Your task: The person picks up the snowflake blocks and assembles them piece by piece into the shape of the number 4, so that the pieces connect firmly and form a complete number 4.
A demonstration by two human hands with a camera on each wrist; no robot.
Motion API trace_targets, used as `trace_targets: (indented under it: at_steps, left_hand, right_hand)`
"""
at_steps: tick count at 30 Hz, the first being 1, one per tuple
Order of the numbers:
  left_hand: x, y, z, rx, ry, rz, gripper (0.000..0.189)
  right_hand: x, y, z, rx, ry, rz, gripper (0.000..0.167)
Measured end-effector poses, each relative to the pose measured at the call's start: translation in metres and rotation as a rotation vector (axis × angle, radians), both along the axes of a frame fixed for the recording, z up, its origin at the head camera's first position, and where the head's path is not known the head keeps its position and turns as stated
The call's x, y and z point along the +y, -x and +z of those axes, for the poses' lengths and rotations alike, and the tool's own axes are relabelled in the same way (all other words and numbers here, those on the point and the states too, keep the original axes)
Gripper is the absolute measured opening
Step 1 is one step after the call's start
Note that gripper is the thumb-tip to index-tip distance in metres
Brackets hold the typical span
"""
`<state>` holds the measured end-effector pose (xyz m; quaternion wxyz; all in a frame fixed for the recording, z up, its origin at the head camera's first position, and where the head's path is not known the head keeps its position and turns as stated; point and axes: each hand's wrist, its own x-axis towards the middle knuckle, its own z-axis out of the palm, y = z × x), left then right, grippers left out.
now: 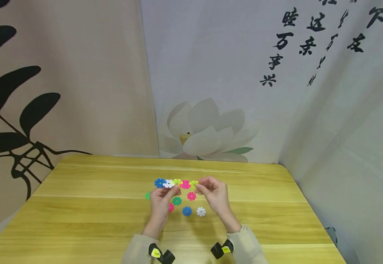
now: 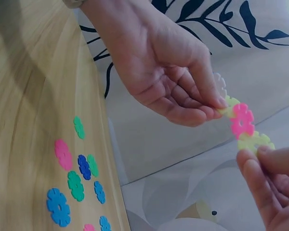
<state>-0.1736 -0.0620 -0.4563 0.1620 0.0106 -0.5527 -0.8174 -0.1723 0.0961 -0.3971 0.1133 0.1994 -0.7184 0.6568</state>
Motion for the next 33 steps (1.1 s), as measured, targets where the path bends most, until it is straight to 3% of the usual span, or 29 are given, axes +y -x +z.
trace_targets:
  at_steps: [9,16,23,27,33]
  left_hand:
    - [0.002,-0.004,0.001,-0.017,-0.001,0.005,0.012]
    - [0.003,-0.005,0.002,0.012,-0.011,0.002,0.015]
    - [0.003,-0.004,0.001,0.015,0.003,0.005,0.008]
    - [0.006,-0.005,0.001,0.014,0.0,0.004,0.012]
    - [0.007,-0.004,0.0,0.029,-0.018,0.017,0.013]
  right_hand:
    - [-0.002,-0.001,-0.004,0.096,-0.022,-0.017,0.005]
    - [0.0,0.011,-0.027,0.089,0.049,-0.012,0.005]
    - [0.006,0.019,-0.041,0.138,0.077,0.054,0.003]
    - [0.009,0.021,-0.043,0.171,0.113,0.092,0.004]
    - [0.006,0.021,-0.047,0.162,0.154,0.095,0.004]
